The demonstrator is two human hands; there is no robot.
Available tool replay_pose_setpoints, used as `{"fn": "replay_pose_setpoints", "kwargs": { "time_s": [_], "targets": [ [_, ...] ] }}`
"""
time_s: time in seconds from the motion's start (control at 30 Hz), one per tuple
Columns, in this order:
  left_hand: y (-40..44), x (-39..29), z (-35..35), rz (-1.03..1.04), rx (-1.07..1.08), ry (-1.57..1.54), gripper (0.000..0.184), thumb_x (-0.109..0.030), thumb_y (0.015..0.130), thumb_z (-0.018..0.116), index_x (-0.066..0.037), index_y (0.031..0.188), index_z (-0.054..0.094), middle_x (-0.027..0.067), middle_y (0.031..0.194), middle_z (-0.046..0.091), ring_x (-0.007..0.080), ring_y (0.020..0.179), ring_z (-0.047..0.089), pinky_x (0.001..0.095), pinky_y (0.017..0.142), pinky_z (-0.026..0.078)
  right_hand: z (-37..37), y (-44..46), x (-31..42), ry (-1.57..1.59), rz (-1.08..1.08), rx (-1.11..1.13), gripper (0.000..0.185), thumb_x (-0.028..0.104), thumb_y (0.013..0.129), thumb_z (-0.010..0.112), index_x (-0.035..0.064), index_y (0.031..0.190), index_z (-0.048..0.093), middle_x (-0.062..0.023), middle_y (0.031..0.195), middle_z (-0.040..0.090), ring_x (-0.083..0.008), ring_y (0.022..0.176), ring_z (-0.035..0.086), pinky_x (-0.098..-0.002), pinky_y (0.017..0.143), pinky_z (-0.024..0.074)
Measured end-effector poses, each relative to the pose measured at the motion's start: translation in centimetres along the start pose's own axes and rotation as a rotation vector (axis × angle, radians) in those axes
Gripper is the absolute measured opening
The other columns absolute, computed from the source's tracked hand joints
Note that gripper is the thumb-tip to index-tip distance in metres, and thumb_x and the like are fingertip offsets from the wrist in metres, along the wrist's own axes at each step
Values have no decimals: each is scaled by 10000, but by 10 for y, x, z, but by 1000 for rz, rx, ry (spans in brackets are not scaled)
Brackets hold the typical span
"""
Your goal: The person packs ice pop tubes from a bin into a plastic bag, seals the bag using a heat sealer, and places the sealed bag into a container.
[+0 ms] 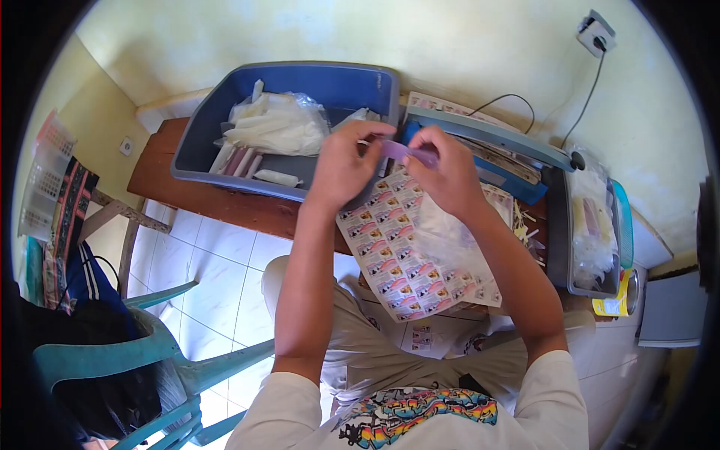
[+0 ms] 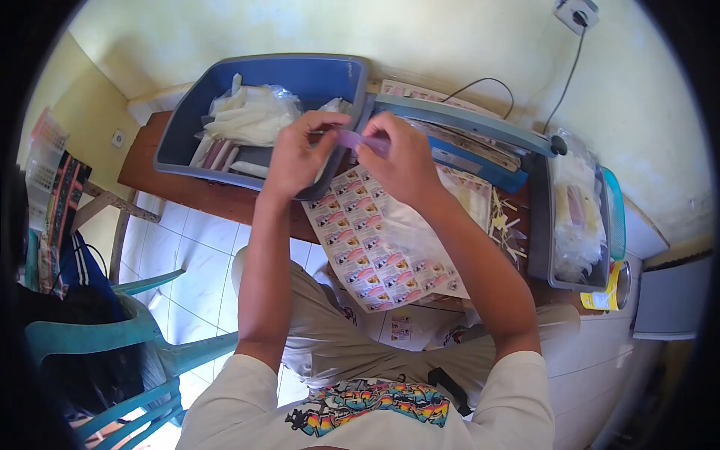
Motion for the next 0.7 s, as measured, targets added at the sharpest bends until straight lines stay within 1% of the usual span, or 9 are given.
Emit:
{"fn": "replay_pose_setpoints", "kwargs": {
  "time_s": [0.13, 0.2, 0.3, 0.37, 0.4, 0.43, 0.5, 0.53, 0.7],
  "targets": [
    [-10, -37, 55, 17, 236, -87, 323, 98, 931, 700, -13, 1229, 756, 136, 1153, 761, 207, 960, 762, 324, 861, 613, -45, -57, -15, 127, 178, 10, 249, 107, 905, 823, 12, 1021, 624, -119, 999, 729, -148, 841, 678, -321, 803, 563],
    [-19, -45, 79, 39, 300, -119, 315, 90, 928, 712, -11, 1222, 758, 143, 1160, 760, 218, 969, 763, 328, 872, 620, -63, -84, -26, 73, 248, 24, 273, 127, 859, 851, 25, 994, 637, -119, 898, 725, -209, 830, 736, -353, 773, 570],
    [-39, -47, 114, 34, 433, -166, 339, 67, 918, 744, -19, 1246, 751, 151, 1202, 753, 229, 1021, 760, 340, 902, 634, -89, -123, -35, 17, 262, 9, 279, 118, 851, 855, 22, 993, 634, -121, 903, 728, -207, 832, 737, -347, 778, 577],
    [-60, -47, 133, -51, 496, -175, 439, 46, 909, 774, -40, 1334, 711, 144, 1238, 743, 223, 1072, 746, 349, 910, 631, -101, -149, -42, 43, 320, -10, 273, 110, 847, 850, 26, 988, 632, -118, 907, 730, -209, 835, 738, -346, 786, 579],
    [-70, -45, 141, -55, 516, -122, 521, -27, 872, 842, -52, 1365, 676, 140, 1249, 720, 250, 1094, 730, 378, 933, 615, -105, -162, -48, 70, 371, -18, 267, 103, 844, 845, 29, 984, 630, -116, 911, 731, -211, 838, 738, -345, 794, 582],
    [-81, -41, 149, -58, 519, -119, 521, -27, 872, 842, -52, 1365, 676, 140, 1249, 720, 250, 1094, 730, 378, 933, 615, -107, -175, -53, 75, 373, -19, 267, 103, 844, 845, 29, 984, 630, -116, 911, 731, -211, 838, 738, -345, 794, 582],
    [-99, -42, 160, 21, 514, 132, 563, -127, 822, 905, -76, 1336, 679, 138, 1230, 701, 300, 1090, 717, 415, 953, 594, -112, -195, -64, 111, 402, -64, 244, 85, 840, 824, 32, 973, 626, -121, 929, 736, -219, 835, 739, -340, 812, 581],
    [-106, -44, 165, 10, 501, 229, 507, -196, 809, 916, -96, 1256, 701, 127, 1210, 689, 334, 1091, 707, 435, 960, 578, -114, -201, -66, 118, 402, -65, 244, 85, 840, 824, 32, 973, 626, -121, 929, 736, -219, 835, 739, -340, 812, 581],
    [-111, -42, 185, 54, 509, 370, 277, -160, 865, 859, -86, 1096, 726, 106, 1118, 707, 313, 1069, 716, 432, 921, 585, -118, -215, -55, 42, 261, 95, 231, 57, 804, 792, 29, 961, 624, -119, 945, 712, -264, 838, 724, -368, 793, 581]
  ]
}}
Point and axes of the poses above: each hand's wrist, its own y-axis towards the middle knuckle, its own z-axis out of the palm, x = y × z, the point moved 6 cm from there along y, towards the middle knuckle
